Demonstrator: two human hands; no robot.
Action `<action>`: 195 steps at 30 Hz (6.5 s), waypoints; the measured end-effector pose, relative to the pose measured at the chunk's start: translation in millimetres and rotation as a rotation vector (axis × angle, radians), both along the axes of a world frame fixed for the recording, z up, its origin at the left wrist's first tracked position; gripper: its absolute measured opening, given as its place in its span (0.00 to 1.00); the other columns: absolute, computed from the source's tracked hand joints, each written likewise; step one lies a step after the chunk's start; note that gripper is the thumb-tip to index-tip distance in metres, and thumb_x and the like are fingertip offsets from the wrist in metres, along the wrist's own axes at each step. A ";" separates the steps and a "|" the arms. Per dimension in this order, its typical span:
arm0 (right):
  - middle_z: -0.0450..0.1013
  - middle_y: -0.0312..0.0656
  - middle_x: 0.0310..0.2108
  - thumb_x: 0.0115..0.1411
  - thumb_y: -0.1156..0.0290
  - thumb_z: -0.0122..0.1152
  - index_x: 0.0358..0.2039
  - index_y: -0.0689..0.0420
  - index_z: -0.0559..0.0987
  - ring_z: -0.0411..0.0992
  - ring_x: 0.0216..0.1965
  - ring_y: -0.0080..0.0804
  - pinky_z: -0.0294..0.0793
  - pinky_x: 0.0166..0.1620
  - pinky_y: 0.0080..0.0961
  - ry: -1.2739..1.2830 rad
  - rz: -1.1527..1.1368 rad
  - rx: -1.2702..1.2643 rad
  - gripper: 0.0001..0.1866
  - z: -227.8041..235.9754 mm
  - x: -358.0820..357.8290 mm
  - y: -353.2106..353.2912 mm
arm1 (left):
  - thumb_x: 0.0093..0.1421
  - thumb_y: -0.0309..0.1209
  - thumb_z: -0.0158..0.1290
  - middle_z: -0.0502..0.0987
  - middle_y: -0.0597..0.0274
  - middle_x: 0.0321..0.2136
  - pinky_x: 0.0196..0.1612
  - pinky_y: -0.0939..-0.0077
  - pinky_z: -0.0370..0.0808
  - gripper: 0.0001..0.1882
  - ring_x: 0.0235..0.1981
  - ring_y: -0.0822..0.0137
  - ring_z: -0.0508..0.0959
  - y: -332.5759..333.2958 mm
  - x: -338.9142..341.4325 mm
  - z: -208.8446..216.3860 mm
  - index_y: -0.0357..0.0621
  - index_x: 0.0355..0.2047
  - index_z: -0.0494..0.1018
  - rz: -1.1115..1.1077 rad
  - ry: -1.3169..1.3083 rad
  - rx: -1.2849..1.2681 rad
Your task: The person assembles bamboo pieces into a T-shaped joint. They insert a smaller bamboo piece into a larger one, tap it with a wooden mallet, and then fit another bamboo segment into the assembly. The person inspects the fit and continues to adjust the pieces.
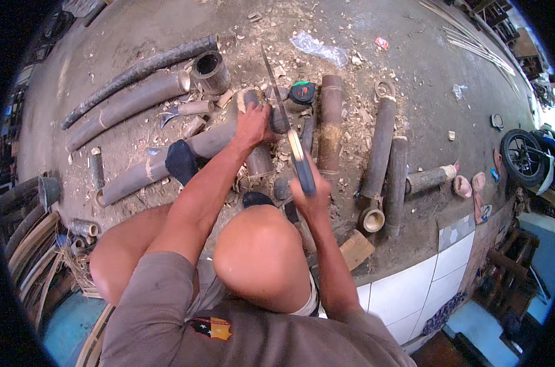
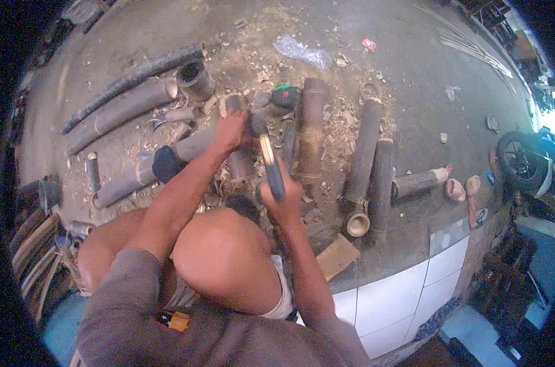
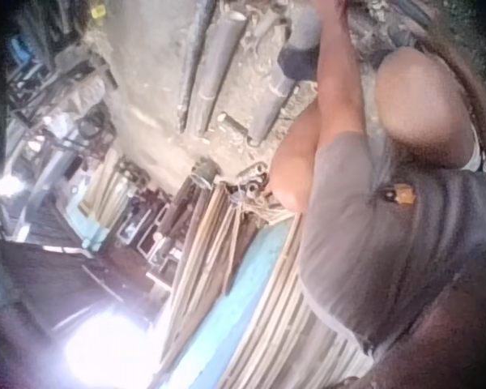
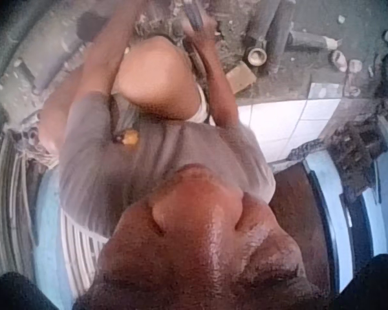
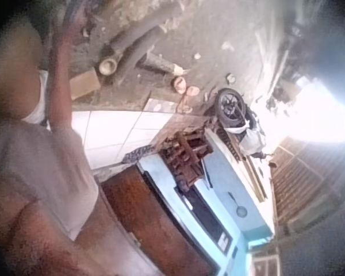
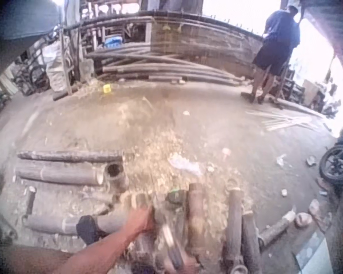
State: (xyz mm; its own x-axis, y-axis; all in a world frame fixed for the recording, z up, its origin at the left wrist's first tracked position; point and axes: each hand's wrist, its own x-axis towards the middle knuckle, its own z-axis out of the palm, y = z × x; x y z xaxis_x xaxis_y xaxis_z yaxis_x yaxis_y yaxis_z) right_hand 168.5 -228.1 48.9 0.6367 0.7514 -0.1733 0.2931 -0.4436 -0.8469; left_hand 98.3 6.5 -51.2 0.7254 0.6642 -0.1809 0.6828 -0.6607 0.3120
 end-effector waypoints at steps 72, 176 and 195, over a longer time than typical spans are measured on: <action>0.81 0.58 0.36 0.64 0.63 0.65 0.66 0.65 0.69 0.83 0.35 0.53 0.81 0.38 0.41 -0.078 0.078 0.133 0.33 30.3 -39.1 -134.8 | 0.37 0.52 0.75 0.80 0.52 0.52 0.56 0.41 0.73 0.47 0.61 0.41 0.72 5.9 -4.2 8.3 0.43 0.55 0.72 -0.025 0.097 -0.132; 0.81 0.59 0.40 0.63 0.62 0.63 0.67 0.60 0.69 0.83 0.36 0.55 0.82 0.39 0.42 -0.034 0.115 0.069 0.34 34.7 -25.1 -120.9 | 0.38 0.43 0.73 0.81 0.53 0.46 0.51 0.37 0.75 0.37 0.55 0.46 0.75 5.9 -3.1 -12.8 0.42 0.48 0.73 -0.009 0.059 -0.048; 0.80 0.58 0.31 0.63 0.59 0.64 0.67 0.58 0.69 0.81 0.27 0.55 0.79 0.31 0.44 -0.126 0.136 0.059 0.34 13.8 -14.0 -87.4 | 0.40 0.41 0.72 0.81 0.54 0.46 0.49 0.37 0.75 0.36 0.54 0.48 0.75 -2.2 -4.7 -14.2 0.45 0.49 0.72 -0.031 -0.072 0.037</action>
State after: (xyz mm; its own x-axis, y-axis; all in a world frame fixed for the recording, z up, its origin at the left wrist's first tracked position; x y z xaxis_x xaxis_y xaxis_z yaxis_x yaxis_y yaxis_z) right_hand 154.5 -315.5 62.7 0.5422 0.8387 -0.0522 0.4520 -0.3434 -0.8233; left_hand 93.6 4.4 -65.4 0.7559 0.6464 -0.1034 0.6385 -0.6931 0.3345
